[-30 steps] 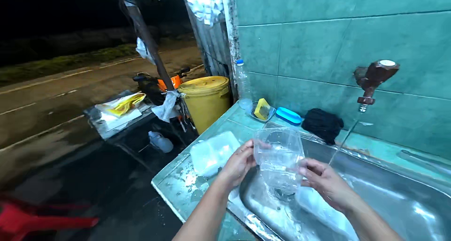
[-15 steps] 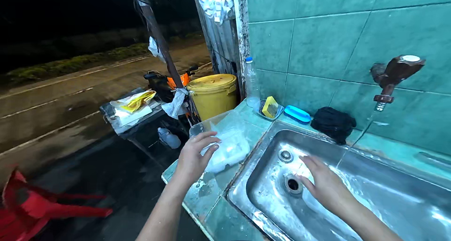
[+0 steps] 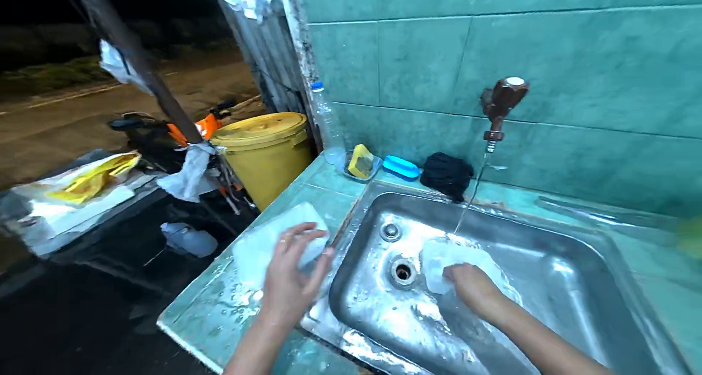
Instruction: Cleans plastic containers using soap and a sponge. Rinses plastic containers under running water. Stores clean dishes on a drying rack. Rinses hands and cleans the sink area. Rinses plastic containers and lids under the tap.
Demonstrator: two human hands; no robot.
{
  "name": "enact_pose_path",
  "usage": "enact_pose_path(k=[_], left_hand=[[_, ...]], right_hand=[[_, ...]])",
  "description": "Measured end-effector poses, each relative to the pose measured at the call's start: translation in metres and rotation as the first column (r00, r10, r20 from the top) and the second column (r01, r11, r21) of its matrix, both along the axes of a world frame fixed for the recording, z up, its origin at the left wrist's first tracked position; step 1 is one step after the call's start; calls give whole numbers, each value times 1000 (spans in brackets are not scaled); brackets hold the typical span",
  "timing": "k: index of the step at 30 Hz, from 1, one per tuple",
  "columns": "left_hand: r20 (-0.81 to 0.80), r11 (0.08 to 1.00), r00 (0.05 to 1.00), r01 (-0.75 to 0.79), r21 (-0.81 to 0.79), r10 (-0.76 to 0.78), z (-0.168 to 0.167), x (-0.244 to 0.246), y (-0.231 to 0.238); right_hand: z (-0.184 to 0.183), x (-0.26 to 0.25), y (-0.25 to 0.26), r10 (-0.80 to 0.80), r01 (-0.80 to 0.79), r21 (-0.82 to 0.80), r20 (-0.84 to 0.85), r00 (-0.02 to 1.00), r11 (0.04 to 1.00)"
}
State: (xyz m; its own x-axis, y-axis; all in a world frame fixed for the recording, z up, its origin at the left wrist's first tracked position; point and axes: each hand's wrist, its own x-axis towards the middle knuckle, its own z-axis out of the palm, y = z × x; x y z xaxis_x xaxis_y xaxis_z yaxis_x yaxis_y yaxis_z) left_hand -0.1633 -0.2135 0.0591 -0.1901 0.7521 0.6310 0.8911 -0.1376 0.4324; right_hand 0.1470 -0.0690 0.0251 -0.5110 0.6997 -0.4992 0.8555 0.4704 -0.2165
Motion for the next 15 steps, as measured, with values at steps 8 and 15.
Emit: enact_pose_path(k=[8,15], left_hand=[[257,577,877,464,-672,-406,-41,142,102],[63,490,879,322,-810,-473,-70,167,129]], right_hand=[[4,14,27,-162,169,41,-146,976,985],[30,37,53,-312,363,32,-446,839,931]])
